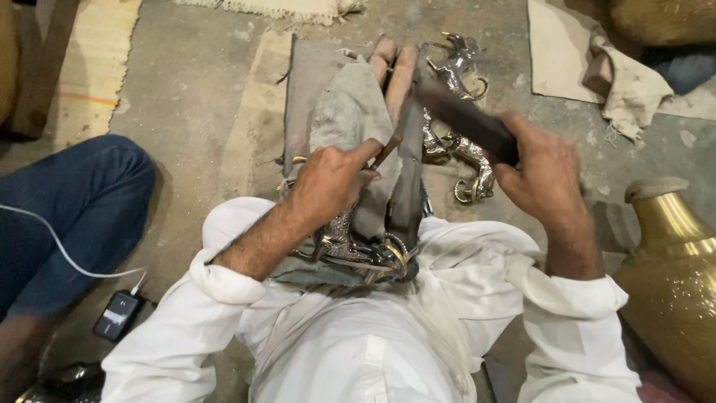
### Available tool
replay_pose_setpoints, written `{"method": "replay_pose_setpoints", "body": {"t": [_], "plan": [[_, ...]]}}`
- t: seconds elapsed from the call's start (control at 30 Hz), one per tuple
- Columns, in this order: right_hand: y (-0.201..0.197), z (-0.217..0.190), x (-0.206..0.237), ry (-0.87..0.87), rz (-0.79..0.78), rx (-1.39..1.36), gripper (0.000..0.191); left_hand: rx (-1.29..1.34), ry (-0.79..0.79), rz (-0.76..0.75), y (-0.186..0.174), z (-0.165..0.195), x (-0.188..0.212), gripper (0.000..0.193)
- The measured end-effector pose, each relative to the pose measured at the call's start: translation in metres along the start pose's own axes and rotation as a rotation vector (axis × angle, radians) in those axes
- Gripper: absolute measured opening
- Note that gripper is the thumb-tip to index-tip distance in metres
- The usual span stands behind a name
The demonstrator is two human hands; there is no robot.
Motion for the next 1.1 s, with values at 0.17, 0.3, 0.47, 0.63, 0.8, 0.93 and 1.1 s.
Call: {"method": "replay_pose_setpoints", "body": {"t": [0.17,0.3,0.47,0.63,0.8,0.93,1.1], "plan": [[0.015,0.012,0.009,0.023,0.063,-0.314,0.040,0.010,0.057,0.028,-0.004,-0.002,-0.004,0.031],[0.023,0.024,0.014,0.126,0.100,-0.311,0.035,0.027,0.051,0.006,-0.005,-0.002,-0.004,0.033],[0.022,0.028,0.016,0.011,0.052,-0.231,0.040,-0.049,0.088,-0.146,-0.001,0.000,-0.018,0.034],[0.044,0.035,0.022,0.101,-0.065,-0.110,0.057,-0.065,0.119,-0.267,0.000,-0.007,-0.033,0.035],[0.068,0.048,0.039,0.147,-0.182,-0.193,0.038,-0.048,0.204,-0.362,0.010,-0.011,-0.043,0.046],[0.084,0.055,0.049,0.246,-0.062,-0.595,0.039,-0.044,0.231,-0.449,0.016,-0.012,-0.050,0.050],[0.108,0.058,0.068,0.341,-0.126,-0.300,0.038,-0.088,0.272,-0.559,0.019,-0.012,-0.056,0.042]]}}
Point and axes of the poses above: each hand's wrist, its own x-axis away from the middle knuckle, its own y-axis out of the palm, z = x × y, the point moved 3 cm from there along -x, towards the middle knuckle, and after that the axes turned 10 degrees about y, right-handed, at the moved point
